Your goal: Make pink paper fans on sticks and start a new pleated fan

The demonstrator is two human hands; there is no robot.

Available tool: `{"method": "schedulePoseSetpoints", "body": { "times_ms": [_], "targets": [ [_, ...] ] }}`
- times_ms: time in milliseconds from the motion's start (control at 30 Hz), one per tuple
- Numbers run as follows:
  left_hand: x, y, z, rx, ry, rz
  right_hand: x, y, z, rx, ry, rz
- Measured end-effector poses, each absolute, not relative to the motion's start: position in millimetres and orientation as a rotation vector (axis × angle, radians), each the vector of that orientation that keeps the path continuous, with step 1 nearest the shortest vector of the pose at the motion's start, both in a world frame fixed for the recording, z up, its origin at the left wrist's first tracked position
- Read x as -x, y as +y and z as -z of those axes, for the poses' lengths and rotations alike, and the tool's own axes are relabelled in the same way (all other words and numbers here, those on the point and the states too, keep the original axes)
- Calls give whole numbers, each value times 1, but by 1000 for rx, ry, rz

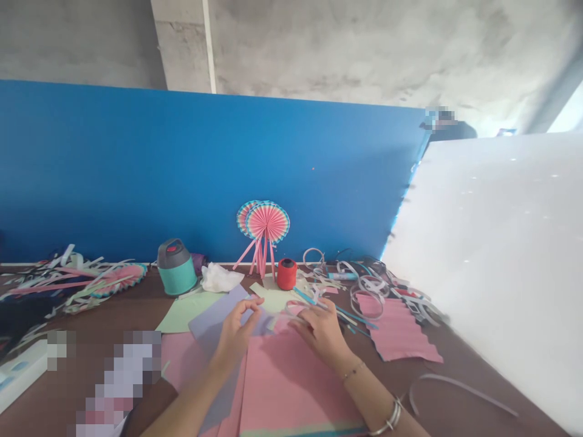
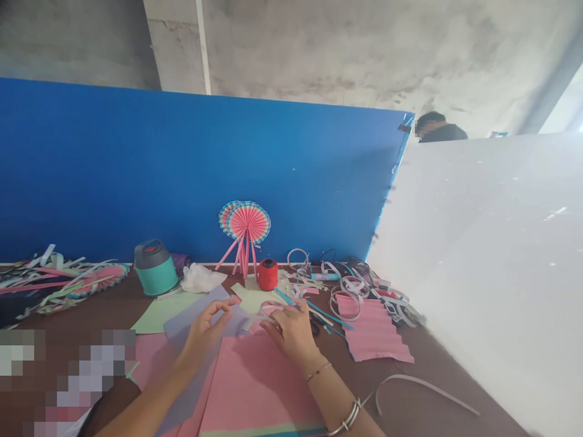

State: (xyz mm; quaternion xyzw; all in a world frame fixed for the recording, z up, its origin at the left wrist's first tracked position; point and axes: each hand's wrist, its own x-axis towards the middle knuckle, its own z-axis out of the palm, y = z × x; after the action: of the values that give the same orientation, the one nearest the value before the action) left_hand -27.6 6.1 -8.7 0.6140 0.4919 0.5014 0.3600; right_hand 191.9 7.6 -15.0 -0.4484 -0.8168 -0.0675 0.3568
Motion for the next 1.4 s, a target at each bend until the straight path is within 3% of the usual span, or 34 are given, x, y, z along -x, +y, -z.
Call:
{"method": "schedulePoseSetpoints", "body": {
  "times_ms": [300, 1400],
  "targets": [
    [46, 24, 12, -1574, 1417, -1339, -214, 19, 17, 1247, -2135, -51],
    [65, 33, 14, -1583, 1570, -1348, -236, 29, 24, 1349, -1992, -156]
  ]
}}
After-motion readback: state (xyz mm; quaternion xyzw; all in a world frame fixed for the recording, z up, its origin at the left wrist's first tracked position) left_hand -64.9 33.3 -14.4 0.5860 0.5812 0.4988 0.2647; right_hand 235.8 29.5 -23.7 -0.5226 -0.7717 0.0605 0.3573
